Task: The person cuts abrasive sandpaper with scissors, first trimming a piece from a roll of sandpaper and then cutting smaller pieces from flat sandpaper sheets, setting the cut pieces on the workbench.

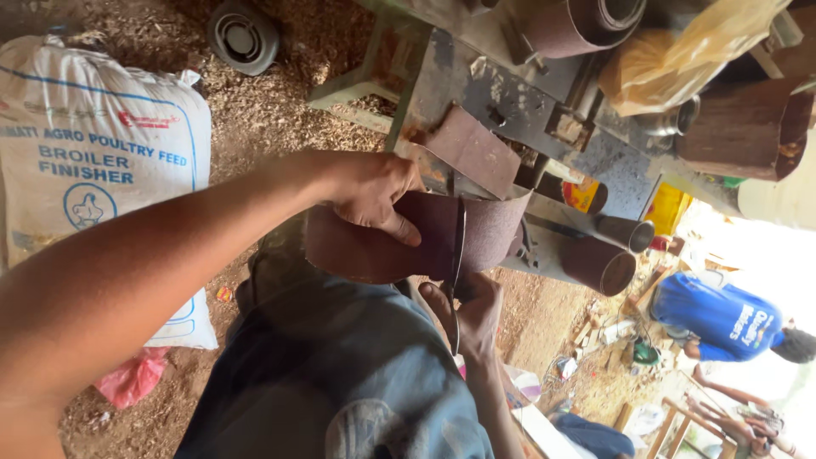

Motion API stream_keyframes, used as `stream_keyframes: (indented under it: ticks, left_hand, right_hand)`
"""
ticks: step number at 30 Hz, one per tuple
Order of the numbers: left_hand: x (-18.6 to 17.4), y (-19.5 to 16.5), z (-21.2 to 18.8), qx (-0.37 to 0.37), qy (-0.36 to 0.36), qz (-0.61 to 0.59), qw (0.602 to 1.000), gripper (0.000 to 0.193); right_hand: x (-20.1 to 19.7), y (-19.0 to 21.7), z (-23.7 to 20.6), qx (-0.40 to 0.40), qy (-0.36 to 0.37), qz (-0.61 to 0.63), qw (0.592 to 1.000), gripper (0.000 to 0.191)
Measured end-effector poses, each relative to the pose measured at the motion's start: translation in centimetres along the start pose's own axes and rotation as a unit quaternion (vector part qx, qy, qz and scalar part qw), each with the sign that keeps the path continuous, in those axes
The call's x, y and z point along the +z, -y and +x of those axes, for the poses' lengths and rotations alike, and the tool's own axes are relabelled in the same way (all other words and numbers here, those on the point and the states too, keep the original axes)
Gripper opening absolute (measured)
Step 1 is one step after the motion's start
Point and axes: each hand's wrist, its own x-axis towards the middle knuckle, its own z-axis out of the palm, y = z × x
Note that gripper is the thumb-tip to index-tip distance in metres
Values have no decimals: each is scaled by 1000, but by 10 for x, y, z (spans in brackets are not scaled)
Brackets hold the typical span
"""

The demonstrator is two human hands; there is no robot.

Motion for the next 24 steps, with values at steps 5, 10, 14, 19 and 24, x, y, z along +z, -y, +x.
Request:
stream_keyframes:
  ticks: [5,10,14,19,24]
  left_hand:
    - [5,-7,1,-43,56,-34,997,68]
    - [3,-21,-7,-6,70,-135,988,43]
    - [3,-29,-3,-25,100,-114,988,43]
    - [12,-30,9,-53,118,11,991,60]
    - [24,-32,26,-15,126,-45,991,63]
  right_hand:
    - [-4,-10,-10,-54,-34,-150,987,31]
    - [4,-14,-22,-25,-94,-170,981,26]
    - [10,-20,-28,89,-67,-83,990,26]
    - [3,-26,-41,78,-92,27,992,26]
    - [-3,-30,-45,198,-97,59,973,25]
